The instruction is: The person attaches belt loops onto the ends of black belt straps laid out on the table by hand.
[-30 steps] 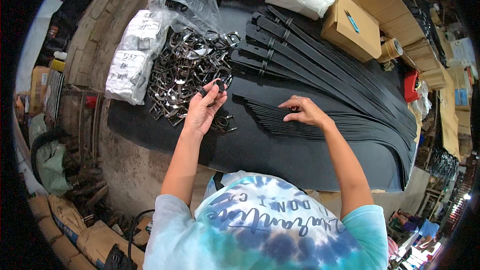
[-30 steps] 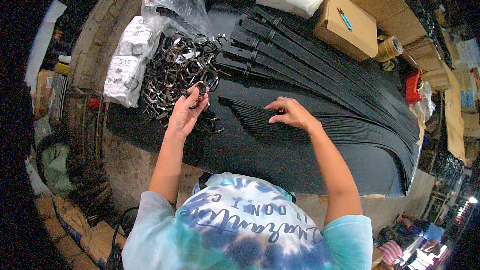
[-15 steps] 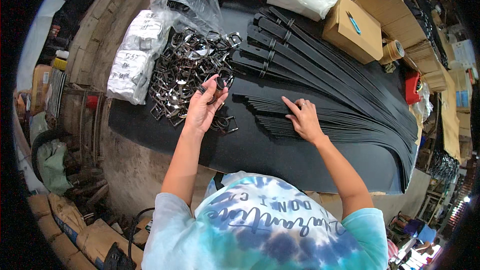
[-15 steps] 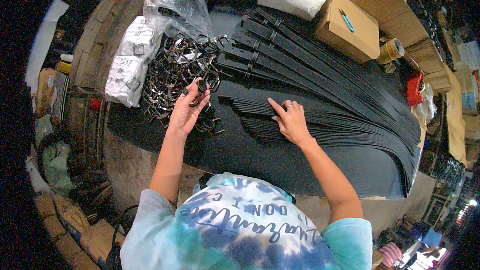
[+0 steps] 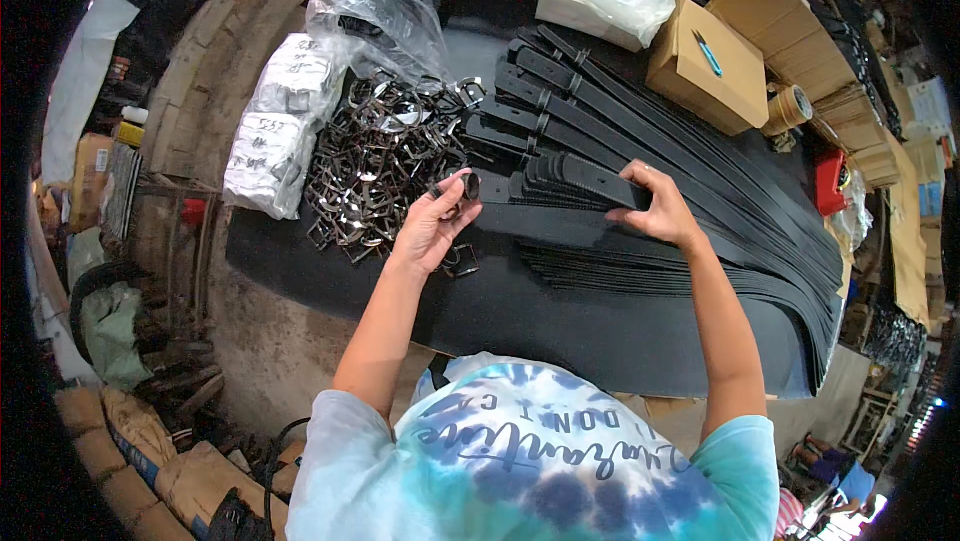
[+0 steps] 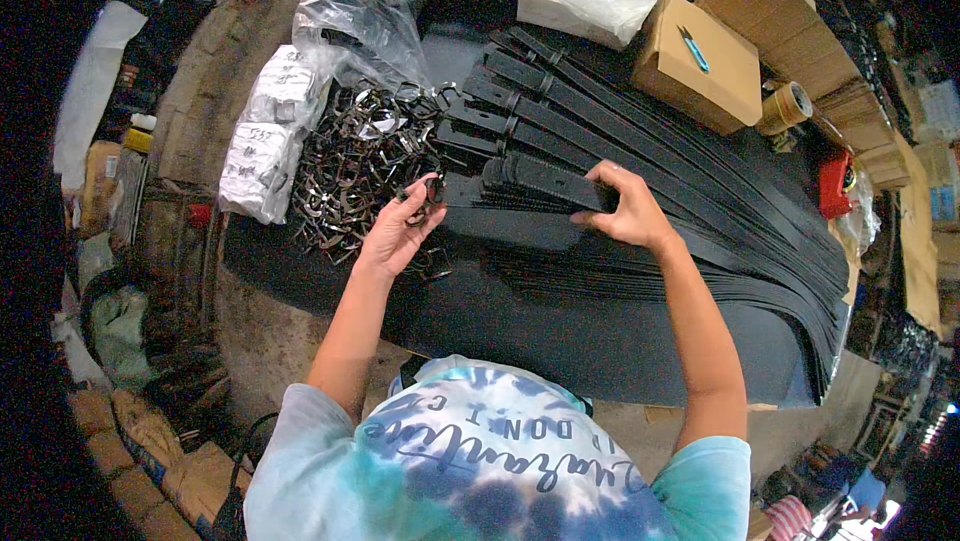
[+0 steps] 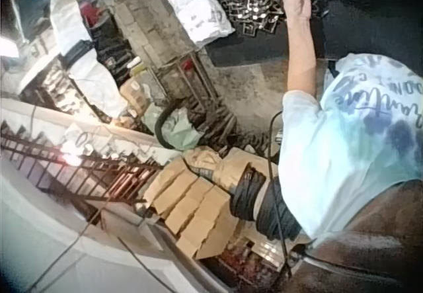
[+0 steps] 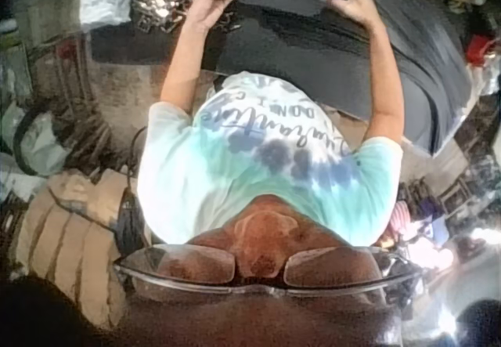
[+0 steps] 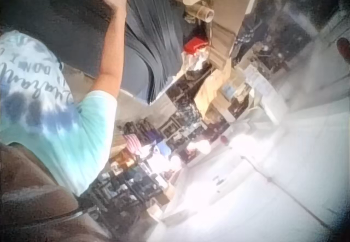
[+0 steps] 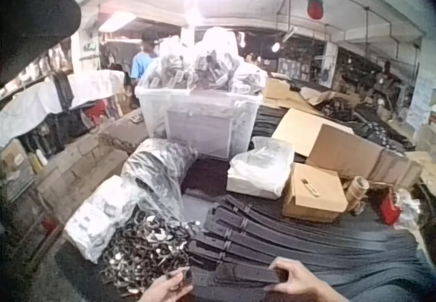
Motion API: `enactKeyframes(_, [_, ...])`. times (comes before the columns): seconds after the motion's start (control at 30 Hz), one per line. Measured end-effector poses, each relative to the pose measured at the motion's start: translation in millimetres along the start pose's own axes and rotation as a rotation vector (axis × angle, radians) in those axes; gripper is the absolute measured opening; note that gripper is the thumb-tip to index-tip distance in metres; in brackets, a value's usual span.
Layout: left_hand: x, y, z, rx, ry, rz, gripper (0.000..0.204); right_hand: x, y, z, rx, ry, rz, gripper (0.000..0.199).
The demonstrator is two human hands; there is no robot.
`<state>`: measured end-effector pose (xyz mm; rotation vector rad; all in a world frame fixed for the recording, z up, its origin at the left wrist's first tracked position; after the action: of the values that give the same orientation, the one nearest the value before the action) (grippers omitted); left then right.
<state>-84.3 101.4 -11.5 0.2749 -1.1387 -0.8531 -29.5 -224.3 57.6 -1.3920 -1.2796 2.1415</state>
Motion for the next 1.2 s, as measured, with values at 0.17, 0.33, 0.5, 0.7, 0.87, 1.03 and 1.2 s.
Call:
enactKeyframes(0.17, [11.2, -2.4, -4.0, -0.015, -0.06, 0.077, 0.035, -1.2, 4.1, -1.2, 0.101, 0.019, -0.151, 0.037])
enactKeyframes(0.33, [14.8, -7.3, -9.3, -0.014, 0.008, 0.007, 0.03, -1.9, 0.4, 2.2, 0.019, 0.098, -0.162, 0.037])
enactKeyframes(0.5, [22.5, -25.5, -21.0, 0.073, 0.169, 0.004, 0.031, -5.2, 2.3, 5.4, 0.01, 0.138, -0.13, 0.037])
enactKeyframes(0.7, [40.6, -35.4, -18.6, 0.238, 0.275, -0.246, 0.029, -13.7, -11.9, 10.2, 0.038, 0.055, -0.117, 0.035])
enactKeyframes(0.87, [37.6, -46.2, -18.4, 0.107, 0.18, 0.022, 0.022, -23.2, -5.4, 9.4, -0.042, 0.099, -0.14, 0.034])
enactKeyframes(1.03, [51.6, -46.9, -14.8, 0.218, 0.24, 0.066, 0.02, -16.9, -6.9, 10.1, -0.054, 0.113, -0.185, 0.033])
enactKeyframes(1.2, [75.1, -63.6, -11.5, 0.259, 0.384, 0.149, 0.019, -9.1, -5.0, 18.7, -0.027, 0.098, -0.124, 0.037])
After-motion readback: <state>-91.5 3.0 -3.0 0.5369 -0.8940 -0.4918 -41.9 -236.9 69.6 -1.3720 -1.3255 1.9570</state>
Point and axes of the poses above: each hand's wrist, its own z-axis away from the middle knuckle, its own x-axis out of the palm, y = z × x, the point moved 1 cm from there along -z, towards the middle knuckle, and after that the axes turned 6 degrees about -y, right-handed, at the moved point
